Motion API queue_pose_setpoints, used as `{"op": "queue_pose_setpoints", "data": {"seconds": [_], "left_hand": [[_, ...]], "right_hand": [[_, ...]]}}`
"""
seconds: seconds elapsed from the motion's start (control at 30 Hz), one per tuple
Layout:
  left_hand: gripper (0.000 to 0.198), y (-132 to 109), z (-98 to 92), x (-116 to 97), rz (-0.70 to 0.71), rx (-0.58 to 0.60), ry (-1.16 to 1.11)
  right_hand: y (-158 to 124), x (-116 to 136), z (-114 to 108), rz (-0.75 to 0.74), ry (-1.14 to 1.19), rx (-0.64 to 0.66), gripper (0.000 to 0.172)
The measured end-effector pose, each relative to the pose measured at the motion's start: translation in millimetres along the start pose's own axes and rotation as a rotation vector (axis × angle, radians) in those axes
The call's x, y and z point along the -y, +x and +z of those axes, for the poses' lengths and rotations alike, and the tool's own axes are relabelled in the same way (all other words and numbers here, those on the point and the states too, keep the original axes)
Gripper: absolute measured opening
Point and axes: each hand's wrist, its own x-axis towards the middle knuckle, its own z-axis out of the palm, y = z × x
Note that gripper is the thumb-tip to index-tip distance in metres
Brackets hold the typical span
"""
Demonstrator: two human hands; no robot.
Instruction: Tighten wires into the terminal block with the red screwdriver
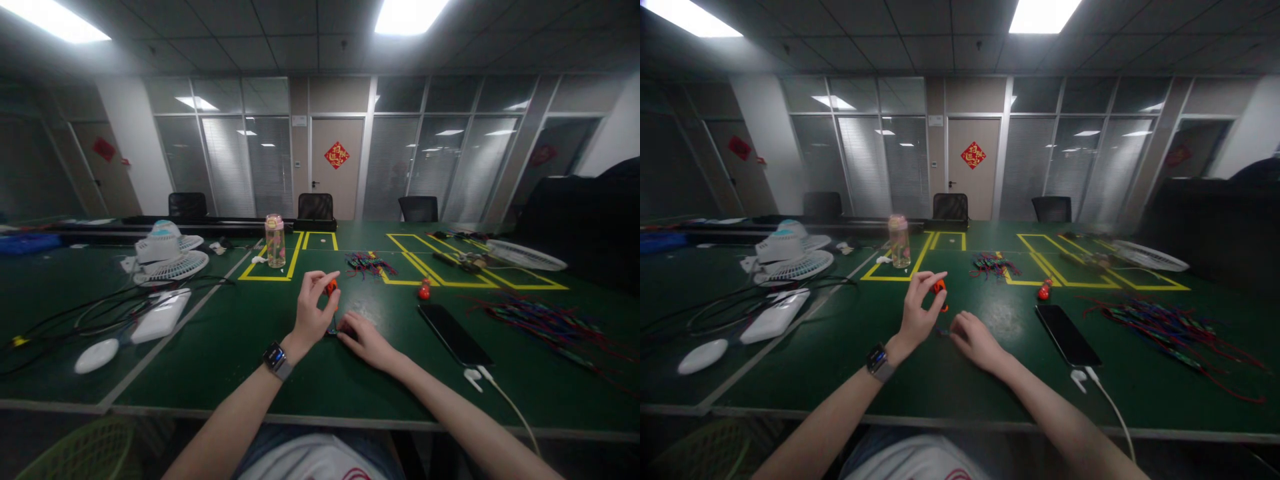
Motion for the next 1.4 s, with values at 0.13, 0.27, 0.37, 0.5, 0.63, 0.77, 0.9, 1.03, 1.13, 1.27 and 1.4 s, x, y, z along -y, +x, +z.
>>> {"op": "queue_pose_setpoints", "data": {"seconds": [0.13,0.27,0.37,0.5,0.63,0.77,0.9,1.03,1.13,1.27,1.4], "left_hand": [[0.034,0.0,-1.5,-1.5,0.001,0.032,-0.054],[0.027,0.6,-0.4,-1.0,0.017,-0.039,0.0],[0.022,1.2,-0.5,0.0,0.026,-0.086,0.055],[0.032,1.0,-2.2,0.5,-0.001,-0.028,0.017],[0.037,0.5,-2.4,0.7,-0.019,-0.002,-0.043],[0.028,0.9,-0.7,0.8,0.006,-0.071,0.032],[0.026,0.9,-0.9,0.3,-0.001,-0.087,0.075],[0.036,-0.4,-2.9,0.1,-0.024,-0.017,0.033],[0.039,-1.0,-2.4,0.3,-0.012,-0.016,0.005],[0.031,-0.2,0.2,0.1,0.017,-0.075,0.04],[0.026,0.6,0.4,-0.2,0.018,-0.088,0.067]], "right_hand": [[-0.1,0.8,-0.8,-0.001,0.001,0.005,0.009],[-0.6,1.4,-1.2,0.0,-0.003,0.005,0.009],[-0.6,0.9,-0.9,-0.002,-0.002,0.006,0.009],[-0.6,0.1,-0.6,-0.004,0.003,0.002,0.009],[-0.7,-0.3,-0.5,-0.005,0.009,-0.004,0.009],[-0.4,-0.6,0.1,-0.01,0.002,-0.004,0.01],[0.0,-0.9,0.6,0.003,-0.002,-0.002,0.01],[0.0,-0.6,0.4,0.003,0.009,0.003,0.01],[-0.2,0.0,-0.1,-0.002,0.005,0.004,0.01],[-0.7,0.1,-0.5,-0.008,0.001,0.006,0.009],[-0.5,0.4,-0.8,-0.013,-0.003,0.003,0.008]]}}
